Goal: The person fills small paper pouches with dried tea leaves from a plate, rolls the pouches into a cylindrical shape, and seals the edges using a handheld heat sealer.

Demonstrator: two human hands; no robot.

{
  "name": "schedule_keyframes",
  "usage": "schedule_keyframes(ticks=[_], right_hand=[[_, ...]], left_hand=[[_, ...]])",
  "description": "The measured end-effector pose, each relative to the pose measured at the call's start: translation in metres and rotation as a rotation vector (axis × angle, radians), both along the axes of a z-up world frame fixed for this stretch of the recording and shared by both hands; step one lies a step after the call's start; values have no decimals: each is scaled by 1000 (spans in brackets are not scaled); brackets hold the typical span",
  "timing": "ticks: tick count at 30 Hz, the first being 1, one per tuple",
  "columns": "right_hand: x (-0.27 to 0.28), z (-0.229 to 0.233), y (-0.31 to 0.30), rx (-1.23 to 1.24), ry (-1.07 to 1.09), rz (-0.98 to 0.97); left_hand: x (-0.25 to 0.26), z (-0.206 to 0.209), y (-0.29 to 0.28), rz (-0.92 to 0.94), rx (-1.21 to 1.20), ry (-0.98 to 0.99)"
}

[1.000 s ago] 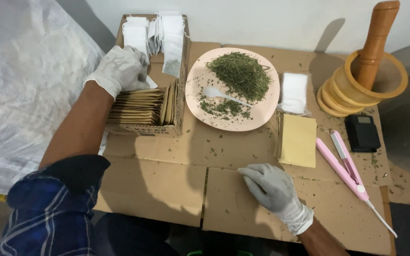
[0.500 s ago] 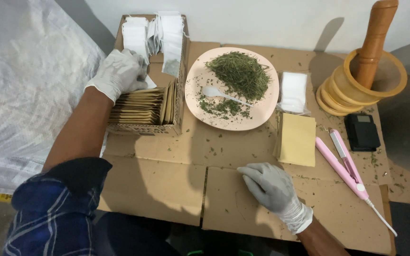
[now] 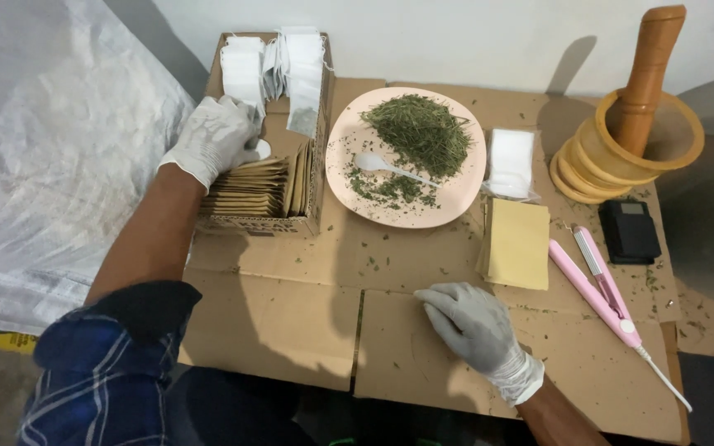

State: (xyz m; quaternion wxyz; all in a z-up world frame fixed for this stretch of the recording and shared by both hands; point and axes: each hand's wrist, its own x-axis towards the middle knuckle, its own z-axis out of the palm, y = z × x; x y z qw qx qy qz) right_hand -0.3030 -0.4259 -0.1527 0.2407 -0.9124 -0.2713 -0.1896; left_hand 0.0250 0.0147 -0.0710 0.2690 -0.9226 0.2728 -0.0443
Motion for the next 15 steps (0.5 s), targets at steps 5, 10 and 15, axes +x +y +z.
schedule_keyframes(ticks=[5, 10, 15], right_hand=[[0, 1, 0, 10, -55, 8], [0, 3, 1, 10, -30, 5], [-1, 1, 0, -1, -6, -8]], left_hand=[[13, -32, 15, -99, -78, -233], [1, -12, 16, -134, -193, -332], [5, -10, 30, -186, -485, -116]])
